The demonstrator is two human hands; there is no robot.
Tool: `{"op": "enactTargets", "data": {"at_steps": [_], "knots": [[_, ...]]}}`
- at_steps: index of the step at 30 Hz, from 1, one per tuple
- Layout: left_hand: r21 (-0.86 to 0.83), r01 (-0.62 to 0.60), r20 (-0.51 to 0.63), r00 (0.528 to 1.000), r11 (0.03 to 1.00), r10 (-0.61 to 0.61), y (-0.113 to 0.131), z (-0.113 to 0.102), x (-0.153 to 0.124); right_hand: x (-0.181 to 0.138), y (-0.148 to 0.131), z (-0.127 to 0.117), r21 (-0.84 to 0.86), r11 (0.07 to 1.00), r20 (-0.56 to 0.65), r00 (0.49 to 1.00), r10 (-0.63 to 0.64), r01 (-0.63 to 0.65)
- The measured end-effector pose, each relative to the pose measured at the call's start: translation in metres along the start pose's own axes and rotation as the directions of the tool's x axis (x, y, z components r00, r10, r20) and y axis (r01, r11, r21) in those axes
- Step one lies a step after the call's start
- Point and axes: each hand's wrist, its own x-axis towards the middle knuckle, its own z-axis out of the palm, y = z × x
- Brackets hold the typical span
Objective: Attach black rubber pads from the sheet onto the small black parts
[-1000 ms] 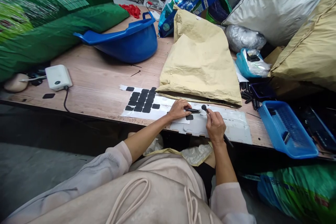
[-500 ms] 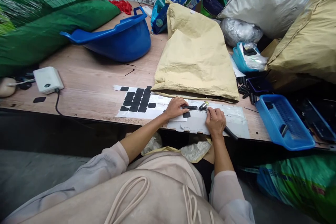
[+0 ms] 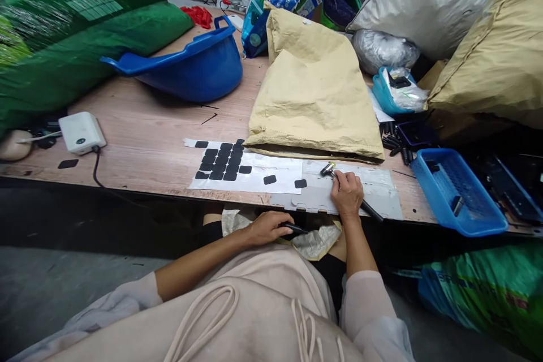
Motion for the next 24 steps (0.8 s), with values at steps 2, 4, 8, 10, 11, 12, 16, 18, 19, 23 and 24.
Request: {"op": "enactTargets", "data": {"at_steps": [2, 4, 8, 10, 11, 12, 16, 18, 19, 23, 24], "knots": [[0.087, 0.200, 0.010, 0.979, 0.976, -0.202, -0.015, 0.013, 0.001, 0.000, -0.001, -0.001, -0.005, 1.000, 0.000, 1.000, 0.004, -0.004], [0.156, 0.313, 0.040, 0.946, 0.937, -0.323, -0.023, 0.018, 0.001, 0.000, -0.001, -0.001, -0.012, 1.000, -0.006, 1.000, 0.000, 0.000], [0.034, 0.153, 0.148, 0.977, 0.988, -0.156, -0.008, -0.003, -0.002, -0.001, -0.001, -0.001, -0.031, 0.999, -0.027, 0.999, -0.018, 0.017], [-0.148, 0.041, 0.166, 0.986, 0.988, -0.016, 0.008, -0.029, 0.004, -0.001, -0.001, 0.000, -0.039, 0.999, -0.032, 0.999, -0.023, 0.022], [-0.215, 0.021, 0.151, 0.988, 0.976, 0.012, 0.016, -0.045, 0.010, -0.001, -0.001, 0.000, -0.040, 0.999, -0.033, 0.999, -0.024, 0.023], [-0.216, 0.019, 0.073, 0.997, 0.976, -0.004, 0.022, -0.063, 0.020, 0.000, -0.001, 0.000, -0.039, 0.999, -0.033, 0.999, -0.025, 0.024], [0.038, 0.286, -0.328, 0.909, 0.958, -0.258, 0.027, -0.133, 0.069, 0.000, -0.001, 0.000, -0.026, 0.999, -0.032, 0.999, -0.023, 0.023], [0.104, 0.431, -0.463, 0.819, 0.896, -0.340, 0.022, -0.161, 0.089, 0.000, -0.001, 0.000, -0.019, 1.000, -0.030, 0.999, -0.019, 0.019], [0.129, 0.475, -0.526, 0.777, 0.871, -0.346, 0.020, -0.173, 0.096, 0.000, -0.001, 0.000, -0.014, 1.000, -0.028, 0.999, -0.017, 0.016], [0.186, 0.501, -0.674, 0.691, 0.845, -0.262, 0.015, -0.199, 0.111, -0.001, 0.000, 0.001, 0.011, 1.000, -0.010, 1.000, 0.000, 0.000], [0.187, 0.504, -0.680, 0.686, 0.843, -0.260, 0.015, -0.200, 0.113, -0.001, 0.000, 0.002, 0.015, 1.000, -0.007, 1.000, 0.003, -0.003]]}}
